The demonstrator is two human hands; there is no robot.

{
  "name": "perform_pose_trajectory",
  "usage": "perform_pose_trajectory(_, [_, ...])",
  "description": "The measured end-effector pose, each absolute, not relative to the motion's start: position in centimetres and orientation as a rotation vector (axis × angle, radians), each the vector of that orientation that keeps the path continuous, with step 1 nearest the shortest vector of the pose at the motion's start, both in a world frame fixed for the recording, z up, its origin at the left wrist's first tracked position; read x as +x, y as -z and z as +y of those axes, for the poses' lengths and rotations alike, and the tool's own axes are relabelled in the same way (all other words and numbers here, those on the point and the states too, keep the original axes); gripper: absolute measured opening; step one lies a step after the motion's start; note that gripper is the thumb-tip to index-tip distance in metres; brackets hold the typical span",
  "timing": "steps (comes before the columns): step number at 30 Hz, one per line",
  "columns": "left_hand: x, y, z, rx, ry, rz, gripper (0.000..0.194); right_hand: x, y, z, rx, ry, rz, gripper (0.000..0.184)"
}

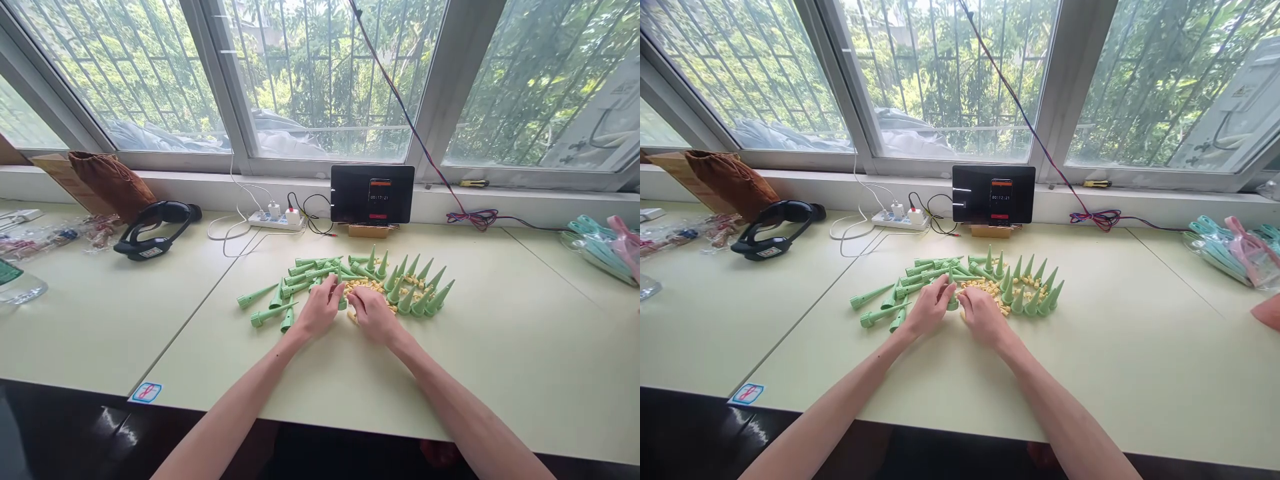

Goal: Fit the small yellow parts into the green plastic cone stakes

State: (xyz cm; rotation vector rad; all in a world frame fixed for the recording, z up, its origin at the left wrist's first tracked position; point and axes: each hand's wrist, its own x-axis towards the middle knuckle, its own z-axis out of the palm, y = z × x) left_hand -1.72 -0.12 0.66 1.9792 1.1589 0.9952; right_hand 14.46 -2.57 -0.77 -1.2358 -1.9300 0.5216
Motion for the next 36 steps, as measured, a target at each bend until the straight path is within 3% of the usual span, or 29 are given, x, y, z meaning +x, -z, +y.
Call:
perform_pose_trajectory(7, [-1.65,-0.78,-0.13,1.991,-0.995,1.162,0.032,14.33,0.57,-2.68,-1.227,-0.580,-1.886,0.037])
perform_pose_trajectory(12, [-1.70,-0.99,0.20,1.923,-1.050,1.211,0.036,14.46,0.50,-2.62,-1.129,-0.597,-1.844,0.015])
perform_pose_trajectory(15, [-1.83,-1.07,0.45,1.856,-1.050,1.237,0.038,14.62,0.52,-2.52,-1.057,-0.580,-1.879,0.020])
perform_pose_trajectory(32, [-1.97,-1.13,0.33,1.845,-1.031,1.198,0.038,14.62,0.81,-2.50,-1.083,-0.527,-1.901,0.008])
perform_pose_trajectory(36, [-1.82,-0.85,0.11,1.900,-1.015,1.138,0.037,14.63,0.63,-2.60,-1.114,-0.524,-1.887,0.018])
